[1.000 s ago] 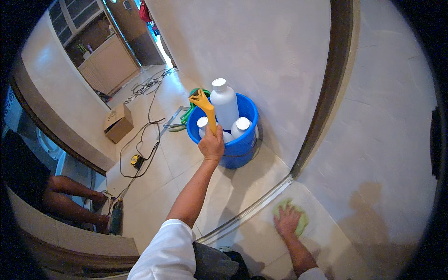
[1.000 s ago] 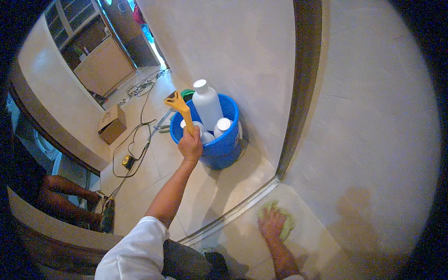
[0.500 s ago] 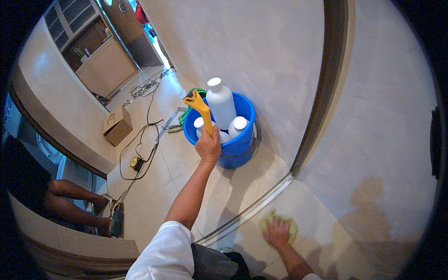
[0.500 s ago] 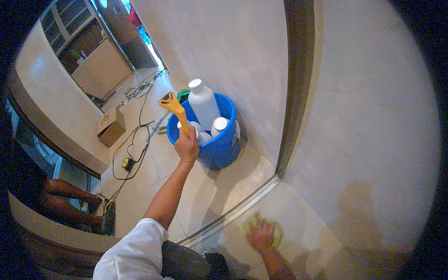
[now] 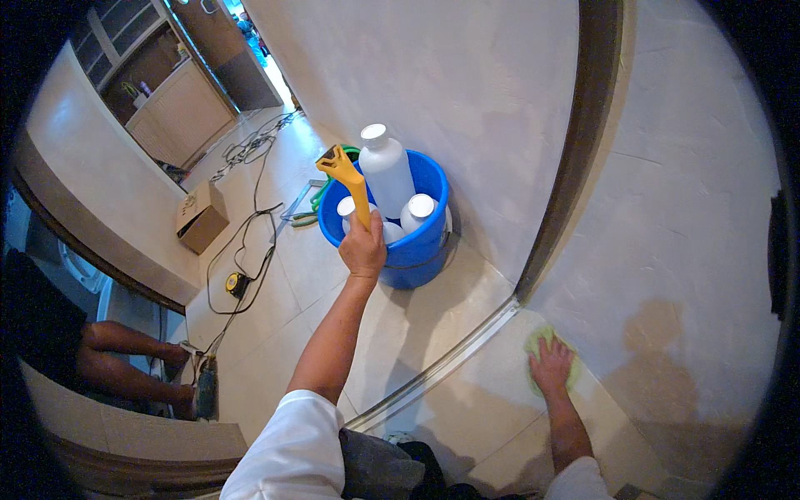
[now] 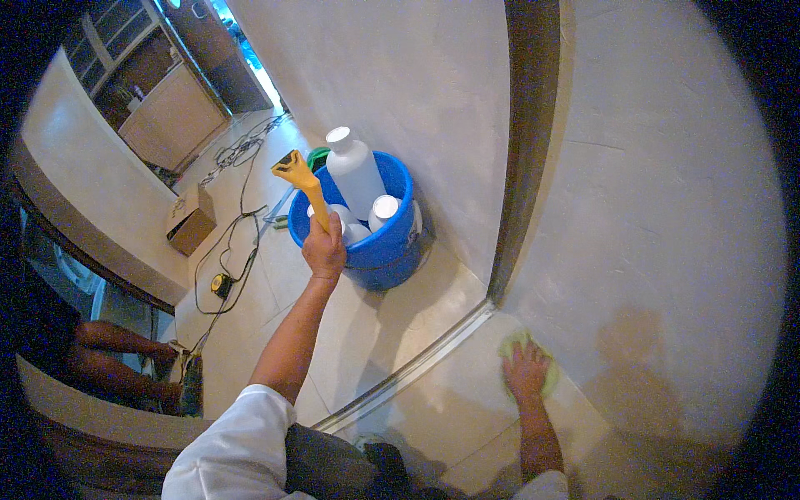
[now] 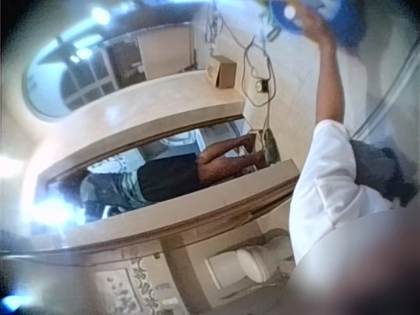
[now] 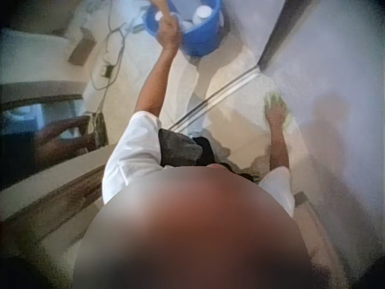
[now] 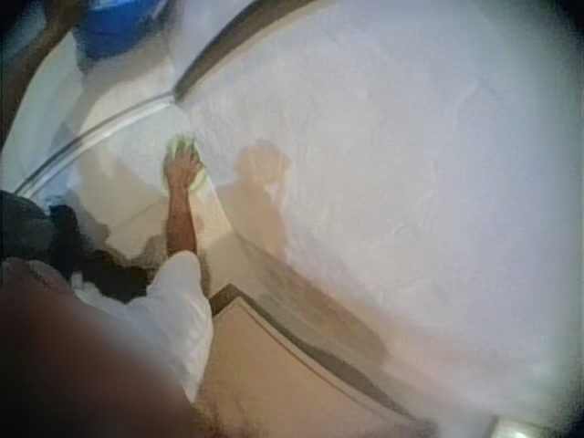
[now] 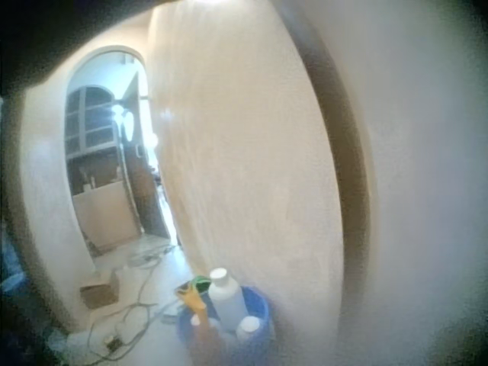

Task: The person kneels to wipe the baseboard with a cloth, then stands to rinse the cloth at the sink. They attach the cloth to a mop and proceed to mop the bathroom floor.

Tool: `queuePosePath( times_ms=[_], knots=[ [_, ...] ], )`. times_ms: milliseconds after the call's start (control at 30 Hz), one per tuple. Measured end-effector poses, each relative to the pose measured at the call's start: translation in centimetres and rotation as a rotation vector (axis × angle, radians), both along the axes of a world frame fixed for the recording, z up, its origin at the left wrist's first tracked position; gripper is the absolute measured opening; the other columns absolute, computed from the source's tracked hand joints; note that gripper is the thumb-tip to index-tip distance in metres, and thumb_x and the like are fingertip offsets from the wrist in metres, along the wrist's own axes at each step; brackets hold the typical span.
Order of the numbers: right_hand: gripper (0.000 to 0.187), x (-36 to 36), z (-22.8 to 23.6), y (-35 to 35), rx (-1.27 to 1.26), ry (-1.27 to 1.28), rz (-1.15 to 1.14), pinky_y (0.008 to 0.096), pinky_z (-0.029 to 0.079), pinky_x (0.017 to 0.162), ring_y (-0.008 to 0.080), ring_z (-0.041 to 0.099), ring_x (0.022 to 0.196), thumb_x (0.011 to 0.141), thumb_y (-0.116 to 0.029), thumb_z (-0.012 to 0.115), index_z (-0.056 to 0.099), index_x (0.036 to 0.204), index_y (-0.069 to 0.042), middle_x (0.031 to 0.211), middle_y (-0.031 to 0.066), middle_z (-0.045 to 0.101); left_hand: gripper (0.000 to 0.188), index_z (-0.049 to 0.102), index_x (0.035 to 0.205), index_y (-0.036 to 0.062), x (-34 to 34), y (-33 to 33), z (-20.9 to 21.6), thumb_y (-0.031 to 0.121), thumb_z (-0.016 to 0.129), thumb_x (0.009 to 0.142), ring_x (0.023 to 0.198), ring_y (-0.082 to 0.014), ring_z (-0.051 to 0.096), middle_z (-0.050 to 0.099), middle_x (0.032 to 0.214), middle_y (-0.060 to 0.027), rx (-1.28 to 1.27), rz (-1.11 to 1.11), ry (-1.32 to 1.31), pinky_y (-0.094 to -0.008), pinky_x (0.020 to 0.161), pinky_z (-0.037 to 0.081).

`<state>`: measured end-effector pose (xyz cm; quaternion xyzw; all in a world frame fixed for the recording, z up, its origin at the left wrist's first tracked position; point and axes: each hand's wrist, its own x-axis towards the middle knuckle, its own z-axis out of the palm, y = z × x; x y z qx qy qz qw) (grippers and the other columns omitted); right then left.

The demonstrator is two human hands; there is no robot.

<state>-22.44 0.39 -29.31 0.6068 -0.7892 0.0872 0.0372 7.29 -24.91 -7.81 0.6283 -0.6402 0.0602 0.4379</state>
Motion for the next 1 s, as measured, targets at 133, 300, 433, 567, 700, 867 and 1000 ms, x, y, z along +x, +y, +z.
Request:
queuePosePath(
  times_ms=[133,300,433,567,700,867,1000],
  knots=[
    [0.05,-4.2,-0.3,7.6,0.109,0.059,-0.071,0.047,0.029,0.087,0.0331,0.04,0.103,0.072,-0.037,0.055,0.047,0.113,-0.01,0.115,0.0176,0.044,0.028,0.048,0.086,0.0078,0.3,0.1,0.1,0.036,0.043,0.083,0.053,-0.0344,0.056,0.056,0.058,-0.0151,-0.012,0.011,0.001,-0.0438,0.047,0.042],
    [0.053,-7.4,-1.3,12.8,0.207,0.118,-0.133,0.048,0.03,0.085,0.0349,0.042,0.099,0.071,-0.038,0.056,0.045,0.115,-0.011,0.115,0.0179,0.043,0.029,0.049,0.086,0.0076,-0.5,-0.2,0.0,0.036,0.044,0.083,0.053,-0.0354,0.055,0.056,0.058,-0.0158,-0.021,0.009,0.05,-0.0442,0.047,0.042],
    [0.053,-6.9,-2.0,13.2,0.256,0.168,-0.103,0.0479,0.032,0.084,0.035,0.042,0.099,0.071,-0.039,0.055,0.044,0.115,-0.011,0.115,0.0194,0.043,0.029,0.049,0.087,0.0074,0.3,-0.5,-1.3,0.036,0.045,0.082,0.053,-0.0356,0.055,0.055,0.058,-0.016,0.001,0.096,0.066,-0.0445,0.048,0.041],
    [0.052,-6.8,1.5,10.9,0.441,-0.037,-0.103,0.0486,0.036,0.081,0.036,0.046,0.098,0.072,-0.036,0.055,0.045,0.115,-0.009,0.114,0.0208,0.044,0.031,0.049,0.087,0.0067,0.7,0.0,-1.0,0.037,0.045,0.081,0.055,-0.0362,0.055,0.055,0.059,-0.017,0.05,0.056,0.095,-0.046,0.05,0.041],
    [0.048,-5.4,2.9,9.5,0.711,-0.112,-0.243,0.0483,0.042,0.075,0.0341,0.051,0.093,0.067,-0.032,0.058,0.049,0.113,-0.017,0.11,0.0192,0.046,0.032,0.048,0.087,0.0045,-0.1,-0.7,-0.7,0.036,0.043,0.083,0.059,-0.0339,0.056,0.056,0.062,-0.0161,0.31,-0.009,0.158,-0.0439,0.053,0.042],
    [0.043,3.6,21.3,5.5,0.582,-0.342,-0.228,0.0428,0.044,0.076,0.0338,0.052,0.09,0.065,-0.03,0.062,0.054,0.105,-0.017,0.1,0.0172,0.048,0.03,0.045,0.09,0.0032,-0.5,2.9,3.2,0.032,0.038,0.088,0.059,-0.023,0.056,0.055,0.063,-0.009,0.385,-0.113,0.558,-0.0357,0.055,0.043],
    [0.045,5.9,27.9,7.7,0.432,-0.439,-0.177,0.0416,0.043,0.077,0.0336,0.052,0.089,0.064,-0.031,0.063,0.054,0.105,-0.016,0.098,0.018,0.048,0.029,0.044,0.083,0.0039,-2.3,11.1,10.1,0.033,0.039,0.087,0.055,-0.0233,0.055,0.054,0.059,-0.0081,0.605,-0.239,0.591,-0.0358,0.052,0.041]
  ],
)
